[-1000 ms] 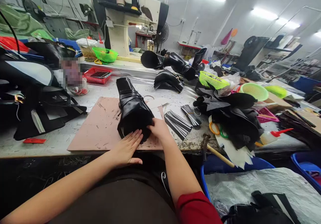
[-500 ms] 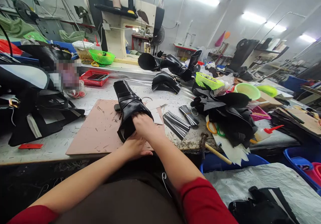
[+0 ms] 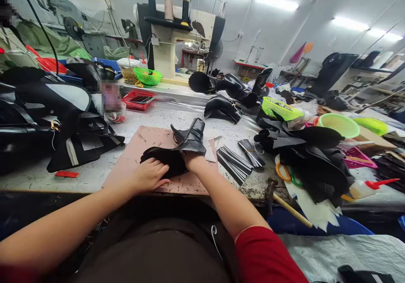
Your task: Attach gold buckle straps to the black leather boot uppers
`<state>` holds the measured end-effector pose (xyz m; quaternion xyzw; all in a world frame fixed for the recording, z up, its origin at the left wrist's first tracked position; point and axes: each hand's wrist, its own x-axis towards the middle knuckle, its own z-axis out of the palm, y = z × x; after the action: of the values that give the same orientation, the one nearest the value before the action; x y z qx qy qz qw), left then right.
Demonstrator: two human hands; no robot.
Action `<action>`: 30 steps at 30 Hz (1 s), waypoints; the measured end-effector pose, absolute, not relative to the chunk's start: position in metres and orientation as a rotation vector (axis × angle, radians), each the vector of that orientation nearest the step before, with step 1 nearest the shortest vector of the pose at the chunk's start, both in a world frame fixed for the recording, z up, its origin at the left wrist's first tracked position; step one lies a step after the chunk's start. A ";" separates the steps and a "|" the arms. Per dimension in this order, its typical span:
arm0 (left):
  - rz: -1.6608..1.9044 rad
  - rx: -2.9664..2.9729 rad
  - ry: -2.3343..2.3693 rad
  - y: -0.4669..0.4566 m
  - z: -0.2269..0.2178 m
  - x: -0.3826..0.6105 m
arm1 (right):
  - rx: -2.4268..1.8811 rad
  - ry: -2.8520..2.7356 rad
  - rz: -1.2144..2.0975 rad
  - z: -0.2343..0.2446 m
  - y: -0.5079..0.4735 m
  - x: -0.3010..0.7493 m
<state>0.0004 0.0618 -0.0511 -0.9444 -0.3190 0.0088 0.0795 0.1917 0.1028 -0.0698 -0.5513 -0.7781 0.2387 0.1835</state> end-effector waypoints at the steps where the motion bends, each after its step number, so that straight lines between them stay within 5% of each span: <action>1: 0.023 -2.801 -1.004 0.063 -0.052 0.010 | -1.506 -2.299 0.646 -0.070 0.099 0.195; 8: 0.071 -2.764 -1.137 0.065 -0.063 0.029 | -1.216 -2.713 0.527 -0.070 0.074 0.224; 18: -0.097 -2.954 -0.985 0.030 -0.068 -0.041 | -1.138 -2.505 0.599 -0.085 0.037 0.246; 26: -1.304 -2.531 -1.875 0.059 -0.050 -0.050 | -1.305 -1.663 0.869 -0.063 0.050 0.189; 30: -1.291 -2.892 -1.848 0.039 -0.050 -0.008 | -1.318 -1.256 1.046 -0.039 0.075 0.163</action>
<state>-0.0083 0.0395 -0.0497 -0.7618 -0.4866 -0.3399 -0.2595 0.1635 0.0754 -0.0388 -0.5443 -0.5190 0.4320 0.4978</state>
